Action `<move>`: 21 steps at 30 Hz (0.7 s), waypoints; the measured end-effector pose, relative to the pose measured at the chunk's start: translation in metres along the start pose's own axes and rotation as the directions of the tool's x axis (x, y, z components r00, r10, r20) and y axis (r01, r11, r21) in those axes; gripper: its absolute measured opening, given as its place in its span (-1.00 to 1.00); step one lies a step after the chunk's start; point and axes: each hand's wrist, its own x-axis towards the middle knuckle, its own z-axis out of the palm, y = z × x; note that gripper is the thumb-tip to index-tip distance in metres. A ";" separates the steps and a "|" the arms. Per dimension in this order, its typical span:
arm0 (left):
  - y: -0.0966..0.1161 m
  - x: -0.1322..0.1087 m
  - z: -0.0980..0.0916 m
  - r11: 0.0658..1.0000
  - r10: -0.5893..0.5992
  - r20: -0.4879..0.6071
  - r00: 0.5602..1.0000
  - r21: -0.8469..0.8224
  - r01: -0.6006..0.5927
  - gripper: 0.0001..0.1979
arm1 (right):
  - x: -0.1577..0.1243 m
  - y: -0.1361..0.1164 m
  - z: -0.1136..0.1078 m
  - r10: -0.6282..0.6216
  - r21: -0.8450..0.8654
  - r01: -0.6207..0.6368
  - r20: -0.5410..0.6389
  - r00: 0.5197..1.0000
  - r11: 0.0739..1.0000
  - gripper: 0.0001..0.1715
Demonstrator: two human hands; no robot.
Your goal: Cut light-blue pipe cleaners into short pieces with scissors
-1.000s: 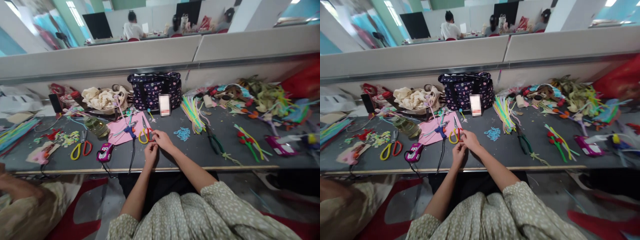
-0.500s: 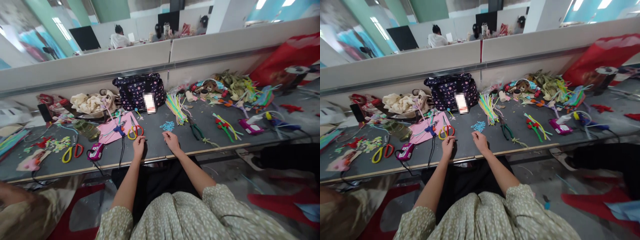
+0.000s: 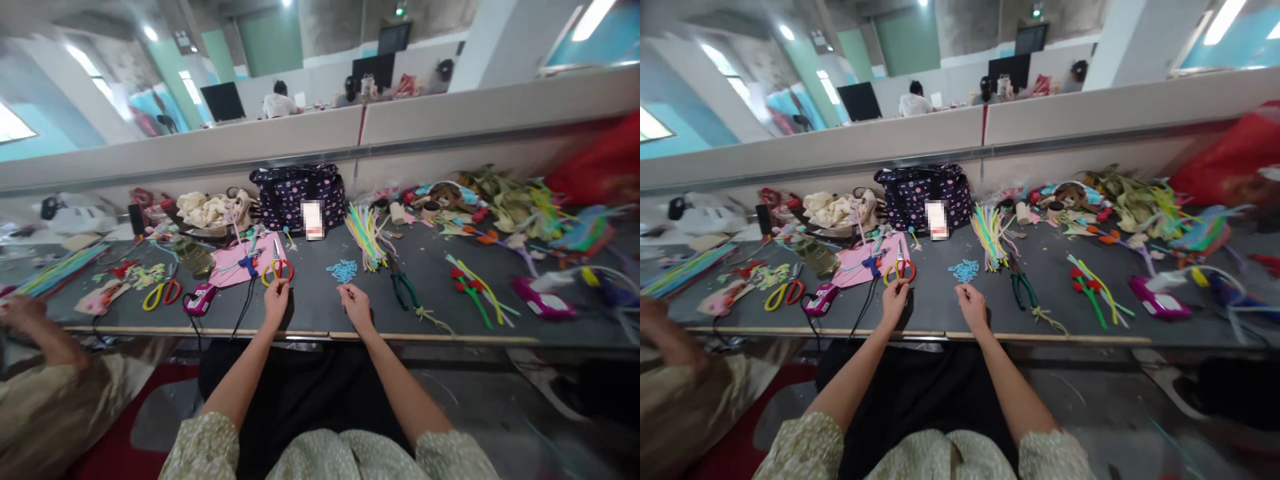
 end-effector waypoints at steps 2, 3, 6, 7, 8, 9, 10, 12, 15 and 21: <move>0.004 0.008 -0.003 0.977 0.092 0.013 0.996 0.193 -0.093 -0.82 | -0.002 0.000 0.000 -0.004 -0.005 0.005 0.043 0.999 1.000 -0.53; 0.006 0.014 -0.004 0.946 0.119 0.016 0.993 0.302 -0.119 -0.82 | -0.003 0.000 -0.001 -0.006 -0.007 0.006 0.063 0.998 1.000 -0.54; 0.015 0.035 -0.005 0.811 0.049 0.110 0.993 0.576 -0.103 -0.71 | -0.006 -0.001 -0.002 -0.005 -0.009 0.006 0.106 0.994 1.000 -0.54; 0.017 0.042 -0.005 0.770 -0.012 0.143 0.990 0.633 -0.082 -0.67 | -0.007 -0.001 -0.003 -0.001 -0.010 0.002 0.113 0.994 1.000 -0.54; 0.019 0.048 -0.004 0.737 -0.066 0.169 0.983 0.673 -0.067 -0.64 | -0.009 -0.001 -0.003 0.005 -0.012 -0.003 0.118 0.993 1.000 -0.55; 0.019 0.054 -0.003 0.711 -0.110 0.173 0.979 0.702 -0.044 -0.64 | -0.010 -0.001 -0.003 0.010 -0.014 -0.008 0.125 0.992 1.000 -0.55; 0.020 0.059 -0.002 0.693 -0.147 0.164 0.976 0.720 -0.016 -0.64 | -0.011 0.000 -0.003 0.013 -0.017 -0.011 0.133 0.991 1.000 -0.56; 0.019 0.069 -0.002 0.683 -0.197 0.157 0.968 0.730 0.021 -0.66 | -0.013 0.000 -0.002 0.015 -0.022 -0.011 0.154 0.988 1.000 -0.57; 0.018 0.082 -0.005 0.693 -0.225 0.168 0.960 0.720 0.037 -0.69 | -0.013 0.000 -0.002 0.012 -0.018 -0.009 0.180 0.984 1.000 -0.57; 0.024 0.090 -0.010 0.704 -0.315 0.101 0.944 0.692 0.161 -0.63 | -0.008 -0.005 0.001 0.009 0.068 -0.022 0.178 0.984 0.997 -0.57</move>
